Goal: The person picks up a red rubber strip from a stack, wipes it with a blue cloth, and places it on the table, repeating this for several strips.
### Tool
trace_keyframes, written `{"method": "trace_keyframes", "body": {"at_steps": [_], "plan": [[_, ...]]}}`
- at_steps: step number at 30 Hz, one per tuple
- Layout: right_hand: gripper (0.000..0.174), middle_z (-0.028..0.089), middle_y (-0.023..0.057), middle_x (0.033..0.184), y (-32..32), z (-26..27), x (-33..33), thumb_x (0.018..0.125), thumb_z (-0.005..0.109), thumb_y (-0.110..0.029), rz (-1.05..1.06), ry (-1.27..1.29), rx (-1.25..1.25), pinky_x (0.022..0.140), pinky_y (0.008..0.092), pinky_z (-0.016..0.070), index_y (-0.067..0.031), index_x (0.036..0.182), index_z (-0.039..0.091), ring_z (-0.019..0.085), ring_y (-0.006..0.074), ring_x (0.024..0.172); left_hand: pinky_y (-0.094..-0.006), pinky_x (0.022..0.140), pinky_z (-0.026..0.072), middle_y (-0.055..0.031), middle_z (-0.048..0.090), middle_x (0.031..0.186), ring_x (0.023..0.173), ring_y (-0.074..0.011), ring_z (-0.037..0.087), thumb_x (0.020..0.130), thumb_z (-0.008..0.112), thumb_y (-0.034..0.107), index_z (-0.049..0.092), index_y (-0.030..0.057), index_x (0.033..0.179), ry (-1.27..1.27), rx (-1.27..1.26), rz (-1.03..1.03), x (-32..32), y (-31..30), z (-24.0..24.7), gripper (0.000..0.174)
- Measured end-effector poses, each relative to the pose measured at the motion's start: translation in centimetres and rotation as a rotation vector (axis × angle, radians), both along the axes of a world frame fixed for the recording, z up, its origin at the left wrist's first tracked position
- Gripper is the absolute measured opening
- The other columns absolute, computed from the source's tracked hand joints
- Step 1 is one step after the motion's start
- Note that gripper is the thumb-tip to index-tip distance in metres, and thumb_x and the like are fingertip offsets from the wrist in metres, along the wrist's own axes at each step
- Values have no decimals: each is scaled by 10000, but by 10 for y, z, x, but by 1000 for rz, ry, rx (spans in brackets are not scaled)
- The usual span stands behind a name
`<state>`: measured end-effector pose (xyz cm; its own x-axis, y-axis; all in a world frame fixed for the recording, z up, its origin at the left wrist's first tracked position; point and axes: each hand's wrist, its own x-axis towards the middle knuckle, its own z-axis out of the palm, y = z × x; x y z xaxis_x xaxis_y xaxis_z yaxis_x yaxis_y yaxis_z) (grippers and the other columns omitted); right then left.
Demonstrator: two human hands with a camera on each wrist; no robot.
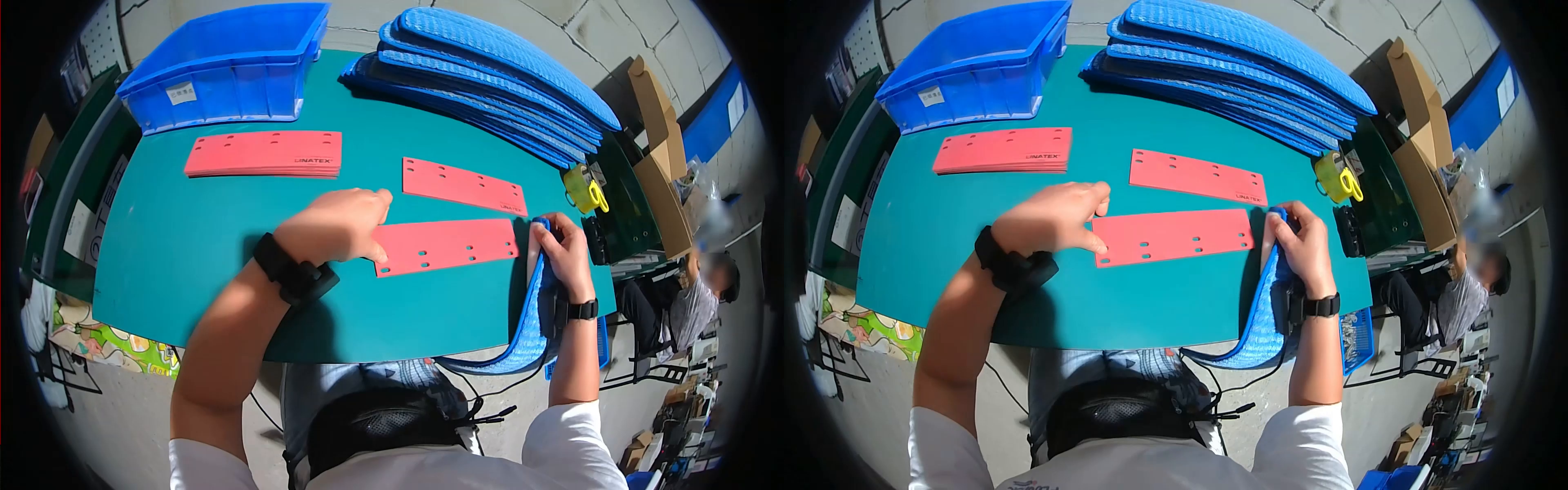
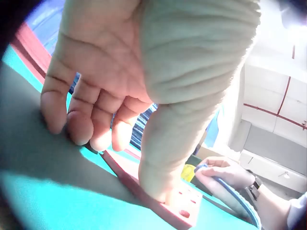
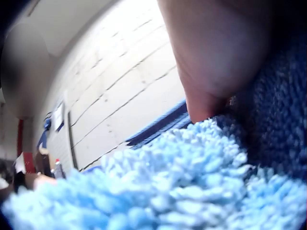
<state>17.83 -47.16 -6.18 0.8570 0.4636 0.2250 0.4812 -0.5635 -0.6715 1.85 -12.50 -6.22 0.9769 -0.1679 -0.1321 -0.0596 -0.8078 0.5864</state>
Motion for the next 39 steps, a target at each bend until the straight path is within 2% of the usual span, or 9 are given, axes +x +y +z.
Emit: {"method": "trace_keyframes", "body": {"at_steps": [3,7,13,20,23,25,30,34,39], "plan": [[212,664,163,876,45,27,-29,850,691,-148,143,-251,-98,741,346,510,4,998,675,652,283,815,-422,754,448,-178,598,963,935,-354,572,693,803,275,511,-6,995,31,-14,39,1,-2,0,505],[187,653,166,874,122,27,-64,853,652,-205,417,-351,-122,736,458,513,-46,947,674,641,361,851,-421,773,443,-170,590,975,960,-356,568,692,816,284,502,6,980,-66,-13,17,-4,1,-2,508],[205,650,153,865,162,0,-82,853,622,-228,567,-295,-203,711,476,529,-97,998,687,660,349,809,-436,785,434,-157,582,981,979,-361,560,688,841,291,492,36,987,-77,40,43,0,1,-9,526],[281,693,217,902,80,6,-23,864,647,-258,184,-37,-311,736,425,527,-35,1028,695,681,365,850,-421,774,450,-154,585,1014,962,-349,570,703,832,285,484,17,1013,-47,-2,54,-6,1,-4,538],[261,704,202,903,47,-8,-1,852,669,-221,121,-35,-112,731,411,531,-22,1020,692,685,361,830,-421,780,457,-155,582,1026,955,-350,572,707,825,292,489,10,1010,-69,5,42,-5,0,-4,533],[246,697,199,901,50,3,-9,847,671,-202,32,-132,-322,741,427,526,-26,1018,689,671,370,840,-421,795,460,-157,579,1031,955,-356,571,716,813,282,495,2,1004,-16,43,50,-4,-2,0,513],[237,673,191,934,98,12,-48,850,657,-240,293,-329,-267,757,457,523,-49,987,686,655,371,871,-430,789,451,-165,573,1011,948,-360,563,704,807,247,501,8,1004,-38,12,45,-3,-2,-1,491],[152,610,127,877,148,0,-103,841,658,-203,566,-394,-188,647,454,536,-97,950,655,649,339,767,-428,789,439,-165,568,994,950,-358,552,684,814,232,499,27,1008,-89,25,45,-2,-1,-8,497],[181,615,141,883,138,-2,-89,885,615,-233,519,-259,-259,665,472,533,-87,985,650,651,351,779,-425,806,436,-158,574,1004,978,-356,553,689,840,247,489,41,1024,5,26,77,-4,-7,4,527]]}}
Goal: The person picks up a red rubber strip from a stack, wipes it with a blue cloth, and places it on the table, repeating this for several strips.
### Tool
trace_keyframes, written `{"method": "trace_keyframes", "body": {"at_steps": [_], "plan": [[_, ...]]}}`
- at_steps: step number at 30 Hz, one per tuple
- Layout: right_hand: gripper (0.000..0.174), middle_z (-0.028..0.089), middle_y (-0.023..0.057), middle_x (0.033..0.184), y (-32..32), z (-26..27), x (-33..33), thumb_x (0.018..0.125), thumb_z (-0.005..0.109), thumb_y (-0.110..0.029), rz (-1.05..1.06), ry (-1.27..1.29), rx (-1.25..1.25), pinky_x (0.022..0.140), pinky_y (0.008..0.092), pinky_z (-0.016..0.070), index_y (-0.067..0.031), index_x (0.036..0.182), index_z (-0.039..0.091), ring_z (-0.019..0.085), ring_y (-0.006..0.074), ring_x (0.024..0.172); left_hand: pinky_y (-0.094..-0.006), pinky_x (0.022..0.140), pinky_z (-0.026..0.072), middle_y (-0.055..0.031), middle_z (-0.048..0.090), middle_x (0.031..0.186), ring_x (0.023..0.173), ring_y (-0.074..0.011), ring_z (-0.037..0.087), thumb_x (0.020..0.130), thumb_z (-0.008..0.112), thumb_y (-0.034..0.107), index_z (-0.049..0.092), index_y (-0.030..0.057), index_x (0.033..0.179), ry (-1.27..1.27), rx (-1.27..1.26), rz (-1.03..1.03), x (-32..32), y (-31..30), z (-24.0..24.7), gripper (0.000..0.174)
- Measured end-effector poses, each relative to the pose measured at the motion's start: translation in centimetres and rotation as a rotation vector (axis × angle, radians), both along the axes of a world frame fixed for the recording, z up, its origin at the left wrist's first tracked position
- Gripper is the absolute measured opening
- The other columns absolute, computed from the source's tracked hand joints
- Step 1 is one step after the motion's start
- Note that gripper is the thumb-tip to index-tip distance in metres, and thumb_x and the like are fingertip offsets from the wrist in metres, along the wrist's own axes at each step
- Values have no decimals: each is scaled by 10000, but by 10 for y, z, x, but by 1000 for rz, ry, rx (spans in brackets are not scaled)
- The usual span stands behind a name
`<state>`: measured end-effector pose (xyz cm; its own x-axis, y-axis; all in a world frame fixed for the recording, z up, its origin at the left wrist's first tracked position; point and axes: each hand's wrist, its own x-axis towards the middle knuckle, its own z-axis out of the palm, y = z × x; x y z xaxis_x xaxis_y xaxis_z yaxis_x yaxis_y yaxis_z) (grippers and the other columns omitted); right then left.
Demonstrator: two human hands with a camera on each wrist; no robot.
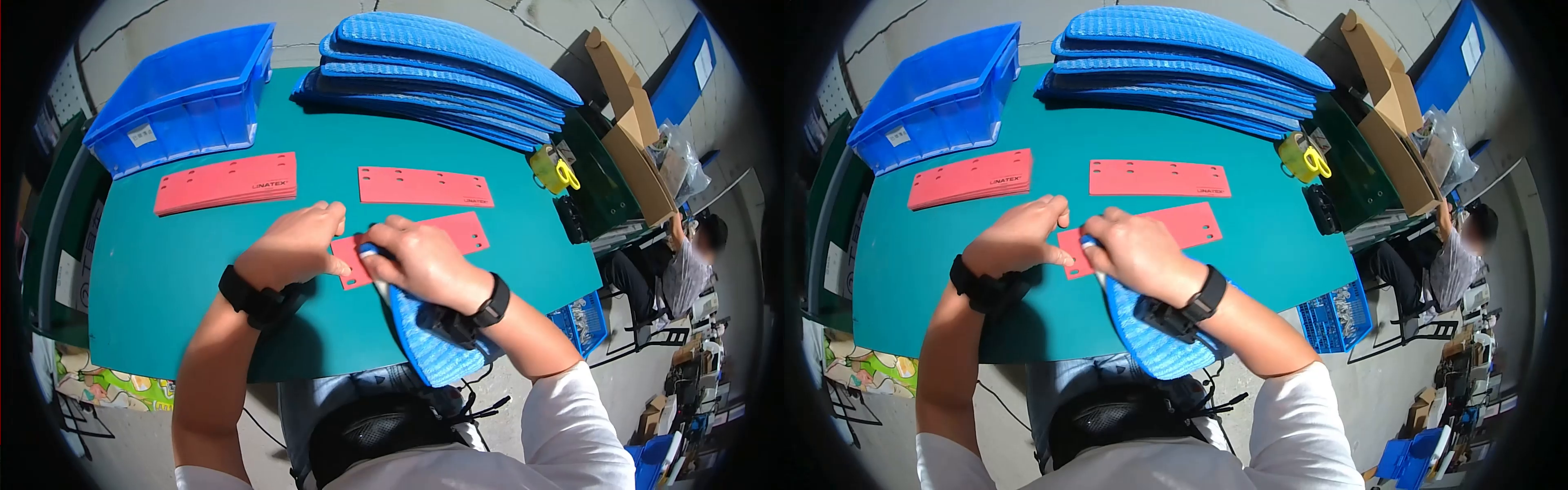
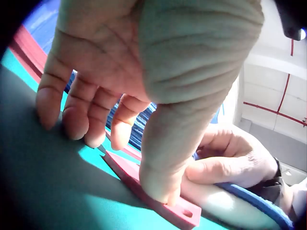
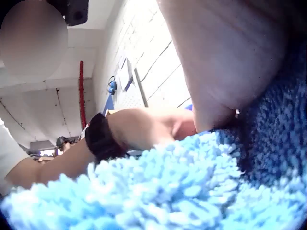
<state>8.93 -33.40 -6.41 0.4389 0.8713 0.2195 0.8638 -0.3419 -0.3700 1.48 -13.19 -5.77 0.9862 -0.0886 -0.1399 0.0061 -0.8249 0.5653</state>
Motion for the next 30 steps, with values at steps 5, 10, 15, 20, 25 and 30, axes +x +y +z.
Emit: {"method": "trace_keyframes", "body": {"at_steps": [5,10,15,20,25,30], "plan": [[232,706,182,902,-61,10,58,876,630,-226,-263,103,-22,728,437,535,-34,991,692,681,373,847,-415,808,433,-162,574,1012,979,-357,552,699,836,276,501,32,1036,19,-22,10,-1,0,1,534],[290,712,78,977,-119,-12,108,934,663,-217,-360,477,177,823,290,499,15,1108,669,630,133,886,-406,811,435,-157,570,1013,968,-346,554,699,825,283,520,37,1044,-14,-12,4,0,1,-3,523],[262,691,69,884,-123,-21,110,917,675,-220,-377,490,284,772,287,497,6,1049,685,618,126,825,-400,810,449,-152,568,1003,969,-334,562,697,808,300,543,47,1039,-15,45,-20,0,0,1,501],[267,669,47,809,-129,-22,111,884,693,-232,-472,492,349,687,281,492,9,998,685,606,115,752,-415,815,470,-168,580,994,971,-347,567,709,798,284,582,19,998,-123,261,-68,-1,-19,8,448],[255,670,46,787,-127,-27,111,883,690,-226,-432,506,416,653,280,483,13,973,681,593,102,721,-432,771,458,-172,579,910,897,-361,563,700,803,182,551,6,898,-182,236,-40,8,-34,10,366],[201,675,20,854,-128,-18,106,906,677,-189,-470,518,375,741,259,486,-5,986,668,595,81,802,-431,745,440,-150,550,859,866,-354,549,680,775,47,498,14,842,-311,164,28,0,-29,32,323]]}}
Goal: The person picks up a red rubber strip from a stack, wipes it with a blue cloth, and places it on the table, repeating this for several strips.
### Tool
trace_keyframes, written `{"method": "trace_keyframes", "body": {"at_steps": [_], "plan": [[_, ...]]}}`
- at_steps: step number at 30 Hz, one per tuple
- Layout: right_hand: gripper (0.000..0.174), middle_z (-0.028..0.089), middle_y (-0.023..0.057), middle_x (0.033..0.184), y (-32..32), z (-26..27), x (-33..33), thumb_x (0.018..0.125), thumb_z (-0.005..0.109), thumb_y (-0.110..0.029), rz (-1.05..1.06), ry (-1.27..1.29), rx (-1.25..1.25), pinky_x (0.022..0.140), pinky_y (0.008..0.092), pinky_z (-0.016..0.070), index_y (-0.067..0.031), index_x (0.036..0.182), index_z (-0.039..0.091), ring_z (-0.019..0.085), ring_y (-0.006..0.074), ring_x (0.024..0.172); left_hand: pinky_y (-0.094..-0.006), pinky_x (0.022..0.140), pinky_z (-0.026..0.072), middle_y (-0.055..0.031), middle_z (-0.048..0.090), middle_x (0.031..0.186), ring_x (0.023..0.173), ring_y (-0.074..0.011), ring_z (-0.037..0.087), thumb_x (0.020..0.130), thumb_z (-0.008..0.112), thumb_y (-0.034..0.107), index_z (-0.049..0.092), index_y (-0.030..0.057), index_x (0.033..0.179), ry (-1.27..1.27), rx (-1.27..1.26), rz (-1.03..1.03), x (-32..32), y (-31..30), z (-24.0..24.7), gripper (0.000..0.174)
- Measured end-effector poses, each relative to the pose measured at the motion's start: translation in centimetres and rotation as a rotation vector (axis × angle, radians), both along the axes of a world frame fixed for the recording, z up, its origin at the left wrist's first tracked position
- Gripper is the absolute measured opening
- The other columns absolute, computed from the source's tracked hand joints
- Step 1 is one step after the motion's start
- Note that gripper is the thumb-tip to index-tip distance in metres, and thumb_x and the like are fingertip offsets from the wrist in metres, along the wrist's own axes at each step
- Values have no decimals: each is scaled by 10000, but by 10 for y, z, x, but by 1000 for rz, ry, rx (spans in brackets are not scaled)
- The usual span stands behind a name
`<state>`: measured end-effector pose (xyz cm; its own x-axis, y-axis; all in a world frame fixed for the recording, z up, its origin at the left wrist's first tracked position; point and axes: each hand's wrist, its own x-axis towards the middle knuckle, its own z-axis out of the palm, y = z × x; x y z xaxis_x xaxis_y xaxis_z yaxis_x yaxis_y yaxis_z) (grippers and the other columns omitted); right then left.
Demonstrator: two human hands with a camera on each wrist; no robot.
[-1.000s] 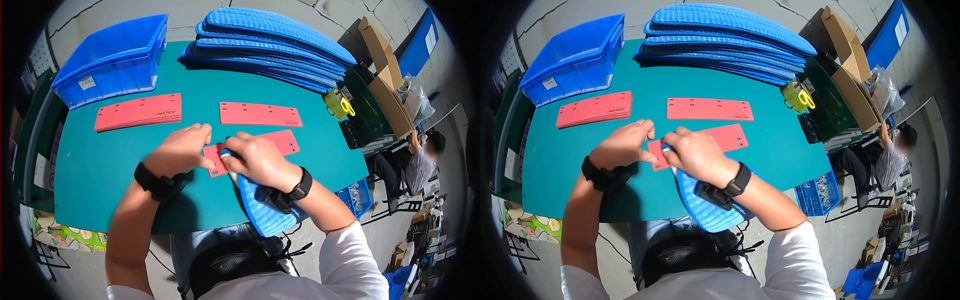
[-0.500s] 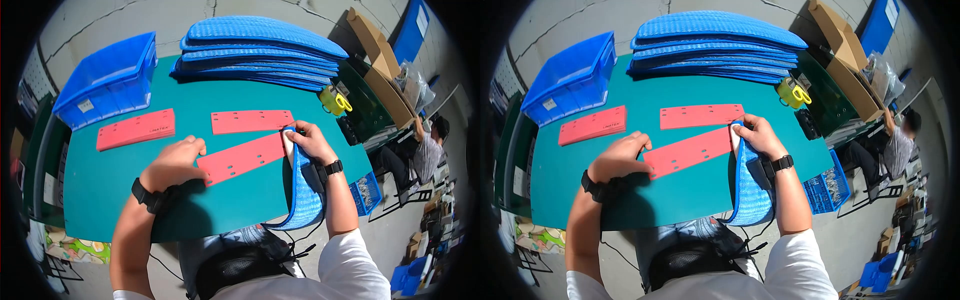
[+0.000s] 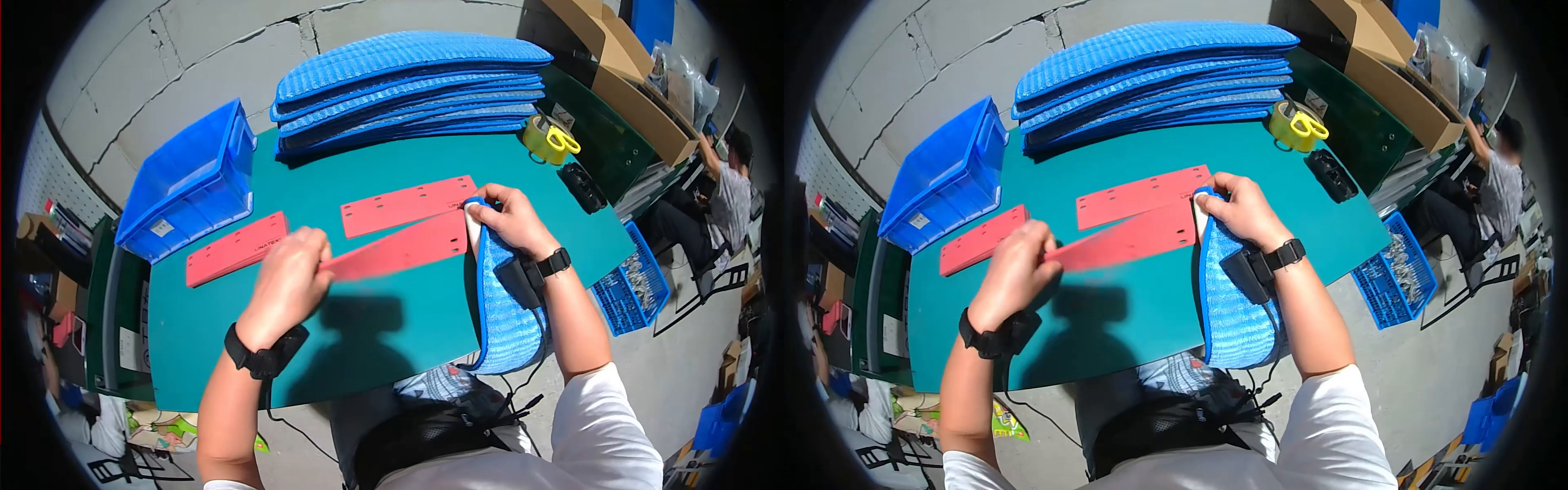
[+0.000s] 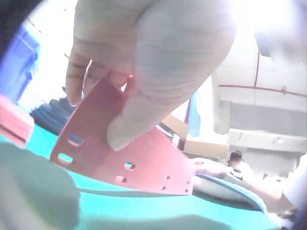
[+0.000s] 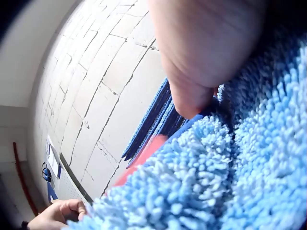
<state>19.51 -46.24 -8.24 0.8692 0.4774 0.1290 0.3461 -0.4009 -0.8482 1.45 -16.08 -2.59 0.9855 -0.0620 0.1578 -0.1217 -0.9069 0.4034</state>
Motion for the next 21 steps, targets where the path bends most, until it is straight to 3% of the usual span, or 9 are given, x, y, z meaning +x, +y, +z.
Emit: {"method": "trace_keyframes", "body": {"at_steps": [1,5,8,9,12,18,21], "plan": [[205,665,11,840,1,3,-3,907,680,-196,9,38,36,728,254,478,-5,982,667,582,76,784,-430,748,435,-140,542,860,874,-351,543,678,762,16,486,18,832,-128,101,41,-4,5,2,315],[225,662,28,744,2,-7,2,885,696,-220,29,-72,83,628,272,472,-1,932,683,578,85,678,-437,784,430,-138,533,890,917,-359,527,670,766,13,502,29,831,-83,214,-12,-22,22,10,309],[229,661,25,746,2,-7,2,889,689,-221,42,-76,70,626,270,468,3,933,680,580,85,681,-440,932,429,-159,555,1072,1086,-369,520,670,831,147,573,20,1083,129,129,-207,-25,18,3,504],[232,655,23,745,2,-5,1,890,687,-220,43,-59,73,624,268,464,7,935,679,574,83,681,-432,975,422,-161,551,1151,1140,-362,514,674,843,195,544,2,1228,84,171,-264,-21,16,-2,658],[234,650,26,748,1,-5,2,888,688,-219,45,-55,59,630,266,462,10,935,677,567,82,689,-430,969,424,-156,550,1141,1107,-354,519,683,838,207,550,-2,1256,-52,197,-303,-1,10,-32,675],[201,622,11,745,3,-2,-1,883,684,-198,66,-95,73,635,260,441,1,909,666,536,81,689,-418,925,452,-154,551,1095,1040,-348,523,676,822,190,586,-4,1224,70,214,-230,-1,-1,-6,628],[200,620,14,750,2,-4,-1,887,681,-194,63,-66,84,642,258,444,3,922,664,533,80,694,-414,899,464,-152,548,1086,1036,-343,523,649,817,176,593,1,1191,-80,220,-216,-11,16,19,611]]}}
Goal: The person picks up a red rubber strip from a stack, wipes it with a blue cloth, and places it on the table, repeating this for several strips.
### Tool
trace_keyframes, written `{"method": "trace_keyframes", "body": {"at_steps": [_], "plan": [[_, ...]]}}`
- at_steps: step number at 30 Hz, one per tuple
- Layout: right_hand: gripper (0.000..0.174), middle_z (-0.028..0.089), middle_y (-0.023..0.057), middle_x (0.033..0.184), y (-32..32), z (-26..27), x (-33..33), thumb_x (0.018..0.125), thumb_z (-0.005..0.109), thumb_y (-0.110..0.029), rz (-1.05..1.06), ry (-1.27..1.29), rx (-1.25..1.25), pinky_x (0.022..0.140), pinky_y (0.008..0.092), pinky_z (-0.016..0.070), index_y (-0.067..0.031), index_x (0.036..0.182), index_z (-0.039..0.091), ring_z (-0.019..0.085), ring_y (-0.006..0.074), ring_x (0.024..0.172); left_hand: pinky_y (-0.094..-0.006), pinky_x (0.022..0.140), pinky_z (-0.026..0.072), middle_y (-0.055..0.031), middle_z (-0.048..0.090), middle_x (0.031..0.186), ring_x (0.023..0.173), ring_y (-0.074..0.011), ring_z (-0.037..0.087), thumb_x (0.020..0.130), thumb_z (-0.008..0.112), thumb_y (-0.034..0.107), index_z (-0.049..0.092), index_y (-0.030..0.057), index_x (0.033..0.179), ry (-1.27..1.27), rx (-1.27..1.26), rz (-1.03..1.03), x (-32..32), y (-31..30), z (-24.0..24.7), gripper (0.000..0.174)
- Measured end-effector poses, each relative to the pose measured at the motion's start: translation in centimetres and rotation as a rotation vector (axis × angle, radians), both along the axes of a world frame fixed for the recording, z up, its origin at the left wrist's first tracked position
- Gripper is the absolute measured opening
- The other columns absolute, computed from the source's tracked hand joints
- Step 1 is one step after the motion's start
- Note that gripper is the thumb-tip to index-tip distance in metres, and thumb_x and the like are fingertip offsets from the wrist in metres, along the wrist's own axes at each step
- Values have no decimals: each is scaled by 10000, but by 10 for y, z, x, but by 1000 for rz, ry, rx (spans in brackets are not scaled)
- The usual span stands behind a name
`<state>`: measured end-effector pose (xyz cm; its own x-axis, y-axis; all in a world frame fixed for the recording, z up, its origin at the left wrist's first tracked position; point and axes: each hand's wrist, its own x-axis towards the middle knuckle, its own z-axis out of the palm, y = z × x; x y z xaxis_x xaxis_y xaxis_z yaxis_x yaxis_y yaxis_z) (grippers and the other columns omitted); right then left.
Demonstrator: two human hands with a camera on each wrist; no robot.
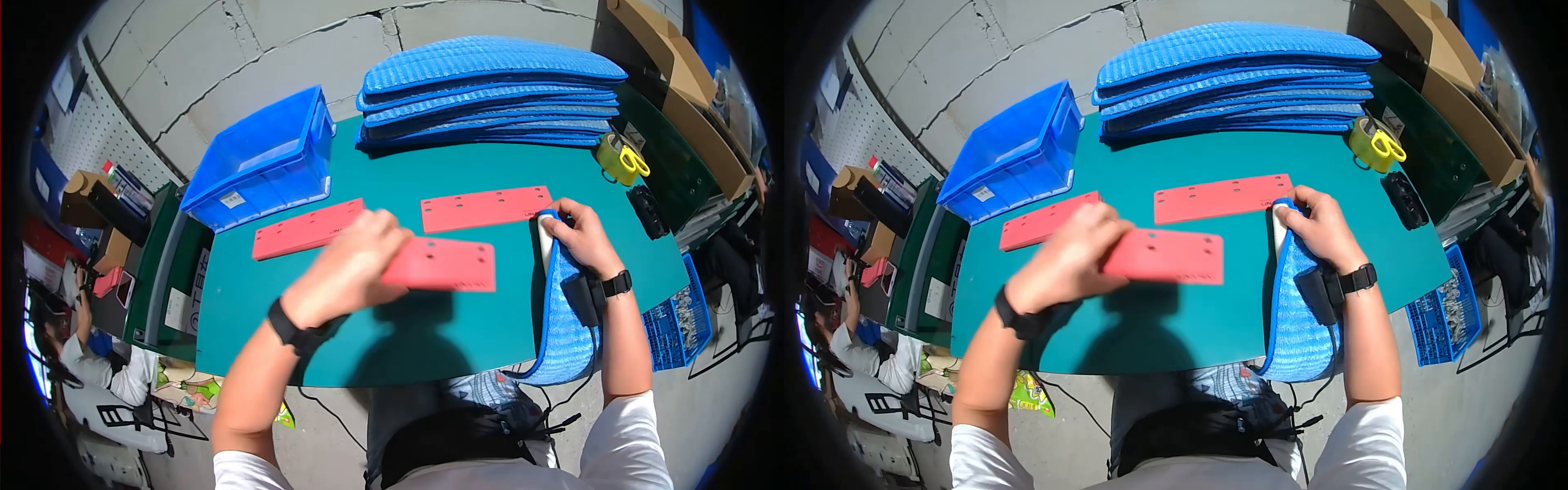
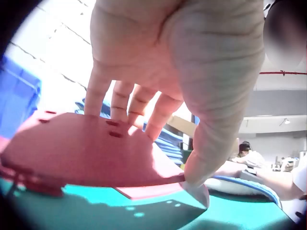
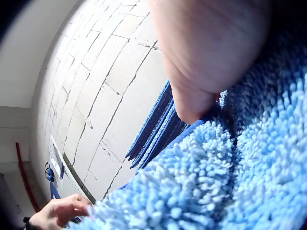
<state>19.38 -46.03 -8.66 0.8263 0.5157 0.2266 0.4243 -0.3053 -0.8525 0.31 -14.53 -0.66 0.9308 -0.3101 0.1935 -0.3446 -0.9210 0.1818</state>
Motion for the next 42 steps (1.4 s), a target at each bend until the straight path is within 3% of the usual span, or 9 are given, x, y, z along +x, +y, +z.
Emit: {"method": "trace_keyframes", "body": {"at_steps": [3,5,6,10,15,23,28,36,42], "plan": [[197,620,17,755,1,2,-1,888,676,-183,2,1,24,648,261,451,8,932,660,534,81,701,-406,901,464,-147,541,1065,1027,-334,526,622,801,159,597,0,1162,-174,52,115,-10,33,32,598],[192,624,21,760,0,2,0,888,672,-170,5,-15,-17,651,262,455,14,944,660,537,83,703,-400,900,465,-141,536,1055,1019,-327,529,609,790,143,603,2,1161,-139,54,257,-16,58,47,599],[191,626,26,767,0,1,0,885,673,-166,5,-13,-16,656,262,458,13,952,661,542,87,707,-396,890,466,-132,527,1026,998,-314,529,607,787,134,606,6,1167,-199,91,236,-18,75,45,602],[187,631,22,786,1,7,-4,890,670,-155,11,-31,-43,663,254,462,18,961,660,546,86,716,-385,888,475,-126,541,1018,1015,-303,543,628,811,150,619,15,1207,2,89,374,-16,139,15,625],[190,639,9,824,0,7,-3,901,664,-135,29,62,-30,690,242,473,33,989,656,558,79,747,-386,924,482,-113,569,1031,1031,-293,573,640,860,211,634,25,1227,152,-24,444,-12,170,-17,656],[202,640,18,824,2,8,-5,904,664,-140,28,66,-29,692,242,473,39,998,654,552,75,751,-393,994,453,-136,575,1133,1114,-312,553,670,851,231,610,20,1271,252,-9,451,-9,173,-20,681],[211,637,21,806,2,6,-3,903,664,-143,37,20,-49,676,251,473,41,1007,655,547,74,734,-416,1037,427,-186,563,1248,1188,-352,532,723,840,330,540,1,1337,60,0,277,12,150,-32,758],[232,639,21,792,2,11,-7,901,668,-169,21,38,-33,649,261,470,40,1003,660,546,81,713,-424,988,451,-172,605,1188,1149,-345,558,737,831,360,563,-2,1298,200,14,347,28,126,-28,720],[239,628,29,757,1,12,-7,895,673,-179,5,-1,-72,629,268,466,41,986,659,546,84,693,-428,1069,405,-211,543,1327,1258,-372,497,741,830,372,500,-24,1359,222,18,389,40,99,-26,805]]}}
